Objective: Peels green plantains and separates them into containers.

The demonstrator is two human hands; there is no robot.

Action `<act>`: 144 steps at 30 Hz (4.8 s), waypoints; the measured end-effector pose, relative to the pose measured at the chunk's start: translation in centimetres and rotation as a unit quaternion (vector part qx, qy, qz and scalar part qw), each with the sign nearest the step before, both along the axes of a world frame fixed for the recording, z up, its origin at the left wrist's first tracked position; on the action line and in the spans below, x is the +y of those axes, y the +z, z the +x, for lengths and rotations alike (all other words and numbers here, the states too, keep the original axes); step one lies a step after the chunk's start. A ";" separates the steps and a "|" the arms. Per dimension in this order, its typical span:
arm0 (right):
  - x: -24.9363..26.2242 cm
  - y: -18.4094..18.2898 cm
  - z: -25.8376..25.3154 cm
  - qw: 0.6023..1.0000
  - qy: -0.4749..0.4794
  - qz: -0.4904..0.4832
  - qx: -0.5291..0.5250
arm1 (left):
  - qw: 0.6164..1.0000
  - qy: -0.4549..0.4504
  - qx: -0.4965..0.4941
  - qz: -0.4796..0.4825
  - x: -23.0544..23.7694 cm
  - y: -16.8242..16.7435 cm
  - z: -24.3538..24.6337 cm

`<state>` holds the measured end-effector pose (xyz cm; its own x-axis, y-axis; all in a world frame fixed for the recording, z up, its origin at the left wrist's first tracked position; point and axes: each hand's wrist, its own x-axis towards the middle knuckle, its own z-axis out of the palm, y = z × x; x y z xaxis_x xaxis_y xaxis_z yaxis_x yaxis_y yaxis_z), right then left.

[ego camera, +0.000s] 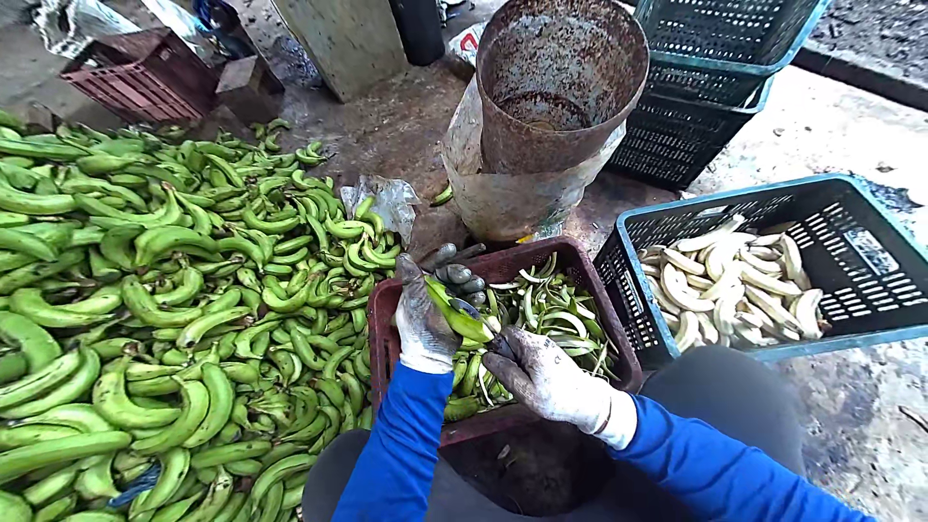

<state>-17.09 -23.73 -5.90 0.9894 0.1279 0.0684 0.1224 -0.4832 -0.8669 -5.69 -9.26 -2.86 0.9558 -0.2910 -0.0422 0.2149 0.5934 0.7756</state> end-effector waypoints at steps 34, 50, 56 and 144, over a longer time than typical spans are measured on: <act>-1.4 3.1 1.1 0.957 -0.094 0.216 -0.172 | 0.977 -0.102 -0.187 0.013 -0.1 2.0 -0.9; -15.1 18.0 12.7 0.881 -0.316 -0.352 -0.022 | 0.985 0.159 -0.073 -0.019 7.6 4.8 4.2; 0.0 -6.2 7.7 0.955 0.070 -0.195 0.213 | 0.986 0.151 -0.074 0.006 8.0 4.3 4.9; -7.1 0.9 4.6 0.961 -0.264 -0.025 -0.072 | 0.972 -0.130 0.091 0.173 -1.0 -0.9 -1.3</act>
<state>-12.45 -30.85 -4.99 0.8980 -0.3827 0.2171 -0.0340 -0.5524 -0.8329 -6.94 -10.30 -3.74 0.8192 -0.4609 -0.3412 0.4748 0.2114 0.8543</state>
